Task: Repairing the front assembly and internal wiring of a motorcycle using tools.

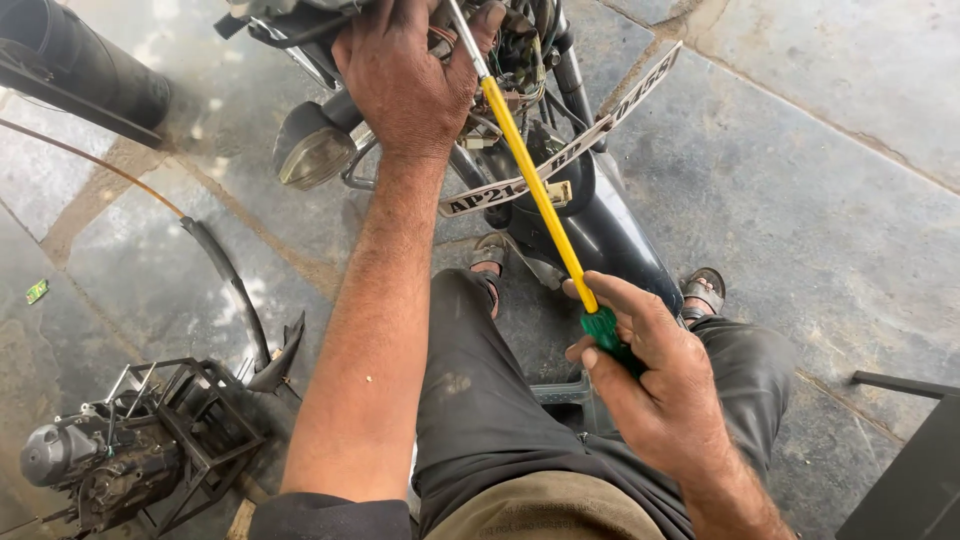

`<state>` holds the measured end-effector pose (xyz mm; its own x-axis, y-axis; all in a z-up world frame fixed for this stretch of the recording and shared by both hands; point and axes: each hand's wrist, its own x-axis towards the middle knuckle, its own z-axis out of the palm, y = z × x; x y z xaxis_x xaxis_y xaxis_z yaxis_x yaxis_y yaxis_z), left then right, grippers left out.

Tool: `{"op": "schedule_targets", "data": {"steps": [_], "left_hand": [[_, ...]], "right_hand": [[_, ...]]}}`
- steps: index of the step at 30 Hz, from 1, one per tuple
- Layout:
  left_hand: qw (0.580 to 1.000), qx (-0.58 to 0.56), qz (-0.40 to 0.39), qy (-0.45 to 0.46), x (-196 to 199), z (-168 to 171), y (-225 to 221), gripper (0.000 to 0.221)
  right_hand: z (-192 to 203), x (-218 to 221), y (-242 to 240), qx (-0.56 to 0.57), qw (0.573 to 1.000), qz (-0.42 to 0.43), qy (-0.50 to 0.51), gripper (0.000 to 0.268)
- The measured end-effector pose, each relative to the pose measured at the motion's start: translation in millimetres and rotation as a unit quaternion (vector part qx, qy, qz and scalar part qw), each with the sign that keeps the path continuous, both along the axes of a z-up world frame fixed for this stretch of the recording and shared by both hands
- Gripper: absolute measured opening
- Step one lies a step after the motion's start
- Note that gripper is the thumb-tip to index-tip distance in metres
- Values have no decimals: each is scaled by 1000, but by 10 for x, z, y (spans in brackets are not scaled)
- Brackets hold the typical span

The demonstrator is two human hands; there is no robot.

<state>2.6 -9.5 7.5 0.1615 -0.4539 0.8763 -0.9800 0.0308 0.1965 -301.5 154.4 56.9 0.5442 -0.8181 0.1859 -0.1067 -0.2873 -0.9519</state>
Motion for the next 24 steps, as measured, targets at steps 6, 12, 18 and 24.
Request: {"op": "schedule_targets", "data": {"steps": [6,12,18,24], "left_hand": [[999,13,-14,38,-18,28,17,59],[1000,-17,-17,12,-17,-15,4,58],[999,-17,17,24,15,-127,-78,55],[999,0,33,18,42,-165,-102,52]], "right_hand": [[52,35,-40,14,991,-50,125,59],[-168,48,92,44,989,-79,116,54],[-309,48,269,197,976,-74,-54,53],[-279,13,408,150,972,-29,-177,52]]}}
